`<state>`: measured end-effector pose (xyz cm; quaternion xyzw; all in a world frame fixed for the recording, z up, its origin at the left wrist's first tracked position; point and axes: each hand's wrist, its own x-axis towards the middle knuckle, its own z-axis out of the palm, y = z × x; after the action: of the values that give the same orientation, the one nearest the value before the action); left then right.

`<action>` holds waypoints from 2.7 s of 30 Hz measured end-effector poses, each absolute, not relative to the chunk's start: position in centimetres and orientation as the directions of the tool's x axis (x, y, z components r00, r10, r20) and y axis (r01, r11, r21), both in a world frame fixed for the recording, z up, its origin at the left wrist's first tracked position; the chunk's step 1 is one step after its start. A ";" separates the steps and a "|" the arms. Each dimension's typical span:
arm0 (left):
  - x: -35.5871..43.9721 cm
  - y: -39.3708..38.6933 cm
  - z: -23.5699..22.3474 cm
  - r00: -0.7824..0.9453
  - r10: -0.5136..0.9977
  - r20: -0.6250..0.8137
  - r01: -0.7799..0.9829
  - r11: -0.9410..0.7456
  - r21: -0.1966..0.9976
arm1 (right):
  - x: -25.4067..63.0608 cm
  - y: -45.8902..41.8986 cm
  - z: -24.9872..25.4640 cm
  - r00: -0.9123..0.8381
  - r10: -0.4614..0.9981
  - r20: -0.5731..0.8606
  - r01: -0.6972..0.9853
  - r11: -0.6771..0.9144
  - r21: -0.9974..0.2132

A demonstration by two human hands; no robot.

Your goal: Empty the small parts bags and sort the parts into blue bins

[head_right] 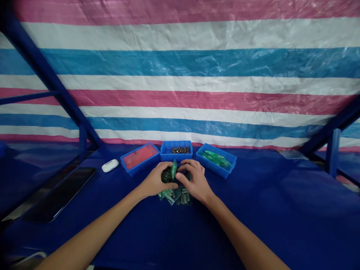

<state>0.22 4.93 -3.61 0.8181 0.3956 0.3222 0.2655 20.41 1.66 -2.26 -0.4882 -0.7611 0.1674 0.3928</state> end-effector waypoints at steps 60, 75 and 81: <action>-0.6 4.5 -2.5 0.314 0.772 0.552 0.552 -0.622 0.555 | 23.5 1.6 -0.6 -0.075 0.953 0.295 0.553 0.286 -0.782; 0.0 2.8 -2.6 0.436 0.568 0.699 0.391 -0.818 0.421 | 18.9 -0.4 -0.7 -0.283 0.958 -0.046 -0.047 -0.062 -0.997; 0.0 2.9 -2.8 0.447 0.567 0.692 0.405 -0.818 0.409 | 19.4 -0.2 -0.1 -0.285 0.958 -0.008 0.108 0.024 -0.994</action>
<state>0.05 2.90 -2.77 0.8456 0.2874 0.4403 0.0923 19.41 -0.23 -0.06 -0.4475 -0.5955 0.5365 0.3965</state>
